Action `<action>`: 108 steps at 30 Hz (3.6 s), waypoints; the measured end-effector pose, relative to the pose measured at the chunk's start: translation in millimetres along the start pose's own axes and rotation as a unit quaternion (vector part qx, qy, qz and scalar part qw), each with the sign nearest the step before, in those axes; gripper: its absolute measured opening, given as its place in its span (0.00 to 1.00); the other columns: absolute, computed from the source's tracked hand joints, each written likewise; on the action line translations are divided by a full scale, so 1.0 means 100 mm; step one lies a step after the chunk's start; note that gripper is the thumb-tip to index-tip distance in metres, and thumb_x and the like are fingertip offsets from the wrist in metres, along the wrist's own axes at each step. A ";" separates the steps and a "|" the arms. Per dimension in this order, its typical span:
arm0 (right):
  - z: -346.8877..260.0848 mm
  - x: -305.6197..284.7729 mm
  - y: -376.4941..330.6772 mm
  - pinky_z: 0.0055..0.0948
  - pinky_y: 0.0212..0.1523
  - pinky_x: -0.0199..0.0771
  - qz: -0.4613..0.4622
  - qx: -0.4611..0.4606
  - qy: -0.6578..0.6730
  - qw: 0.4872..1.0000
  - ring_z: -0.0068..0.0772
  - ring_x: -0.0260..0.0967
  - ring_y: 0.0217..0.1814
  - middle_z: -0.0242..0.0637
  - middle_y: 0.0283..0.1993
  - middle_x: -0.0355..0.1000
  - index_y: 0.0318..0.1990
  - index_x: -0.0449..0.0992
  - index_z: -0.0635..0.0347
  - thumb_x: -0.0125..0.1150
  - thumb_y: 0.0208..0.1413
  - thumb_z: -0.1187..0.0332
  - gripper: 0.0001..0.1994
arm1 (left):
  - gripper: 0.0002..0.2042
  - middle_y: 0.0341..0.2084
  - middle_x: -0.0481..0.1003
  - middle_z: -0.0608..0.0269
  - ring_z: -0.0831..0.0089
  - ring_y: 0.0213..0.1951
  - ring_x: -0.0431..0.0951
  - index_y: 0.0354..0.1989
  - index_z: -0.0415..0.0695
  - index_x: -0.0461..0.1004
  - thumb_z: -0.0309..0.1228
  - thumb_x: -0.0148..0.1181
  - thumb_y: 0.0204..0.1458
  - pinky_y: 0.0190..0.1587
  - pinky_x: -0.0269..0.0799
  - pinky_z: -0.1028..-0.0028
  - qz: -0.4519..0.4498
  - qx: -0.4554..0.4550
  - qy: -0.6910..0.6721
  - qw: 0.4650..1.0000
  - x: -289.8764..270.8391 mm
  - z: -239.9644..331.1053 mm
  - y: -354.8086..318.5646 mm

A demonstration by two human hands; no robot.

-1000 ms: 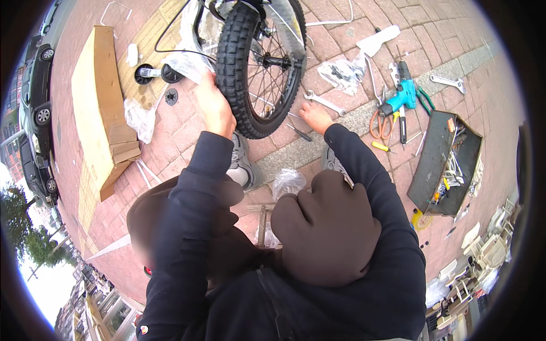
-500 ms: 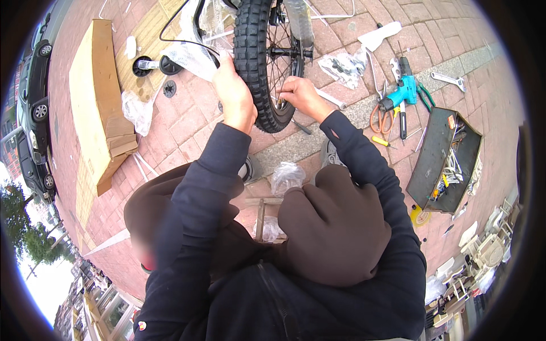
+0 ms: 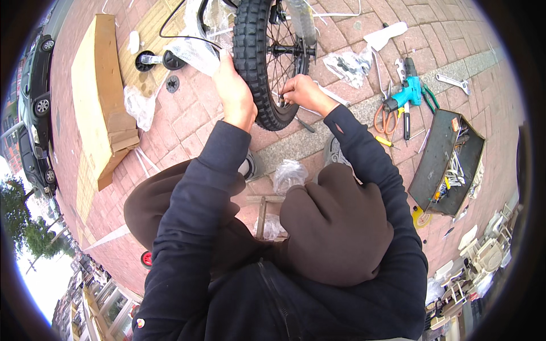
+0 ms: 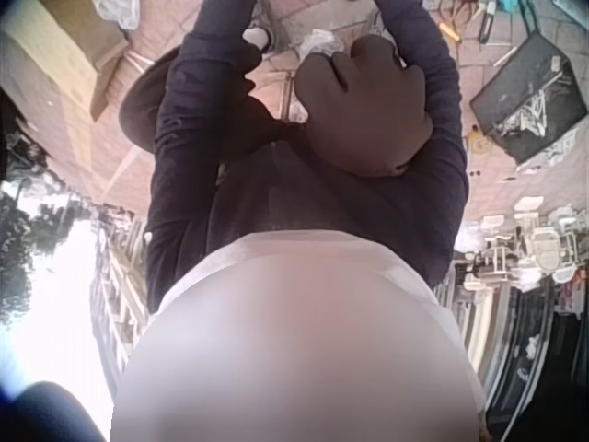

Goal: The person assembles a bicycle front wheel by tightening spokes with a spoke wrench, then installs the wheel into the fork and secures it with a wrench. They remove protective plastic from the fork and wheel area using scissors.

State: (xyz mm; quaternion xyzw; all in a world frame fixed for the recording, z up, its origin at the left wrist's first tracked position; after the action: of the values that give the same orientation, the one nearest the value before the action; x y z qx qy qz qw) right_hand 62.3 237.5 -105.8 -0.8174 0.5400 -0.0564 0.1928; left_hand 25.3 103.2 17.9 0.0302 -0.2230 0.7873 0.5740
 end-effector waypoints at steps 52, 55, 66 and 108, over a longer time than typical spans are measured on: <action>0.06 0.17 -0.40 0.17 0.11 0.40 0.017 0.132 0.330 0.935 0.13 0.46 0.11 0.23 0.12 0.55 0.40 0.73 0.68 0.47 0.44 0.78 0.14 | 0.13 0.28 0.70 0.65 0.79 0.30 0.66 0.31 0.37 0.69 0.35 0.42 0.59 0.34 0.63 0.77 0.009 0.049 0.006 0.999 0.03 0.01 0.01; 0.06 0.11 -0.40 0.17 0.12 0.41 0.042 0.131 0.321 0.937 0.12 0.46 0.12 0.22 0.13 0.55 0.39 0.73 0.68 0.47 0.44 0.78 0.13 | 0.12 0.29 0.69 0.64 0.79 0.30 0.67 0.32 0.38 0.68 0.34 0.43 0.58 0.34 0.63 0.77 0.006 0.026 -0.004 1.000 0.05 0.00 0.00; 0.19 -0.05 -0.39 0.17 0.12 0.44 0.111 0.130 0.288 0.942 0.13 0.50 0.12 0.24 0.13 0.58 0.39 0.74 0.68 0.47 0.46 0.77 0.13 | 0.16 0.21 0.68 0.69 0.81 0.24 0.65 0.25 0.40 0.68 0.36 0.41 0.59 0.28 0.61 0.79 -0.016 0.035 0.012 0.999 0.20 0.02 -0.07; 1.32 0.64 -0.64 0.40 0.30 0.73 0.032 -0.050 -0.497 0.866 0.43 0.73 0.29 0.42 0.28 0.72 0.26 0.74 0.59 0.51 0.42 0.72 0.05 | 0.17 0.25 0.74 0.64 0.76 0.24 0.72 0.33 0.38 0.70 0.37 0.38 0.60 0.29 0.68 0.77 -0.024 -0.011 0.013 1.000 0.22 0.04 -0.08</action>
State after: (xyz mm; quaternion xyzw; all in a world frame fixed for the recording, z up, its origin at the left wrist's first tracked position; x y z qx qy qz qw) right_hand 183.0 235.0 -210.2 -0.7280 0.4005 0.3906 0.3963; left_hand 23.9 123.6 30.4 0.0188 -0.2235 0.7709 0.5962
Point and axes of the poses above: each hand's wrist, its own y-axis towards the middle knuckle, its own x-axis out of the palm, z = x × y, the point moved 6 cm from there along y, towards the middle knuckle
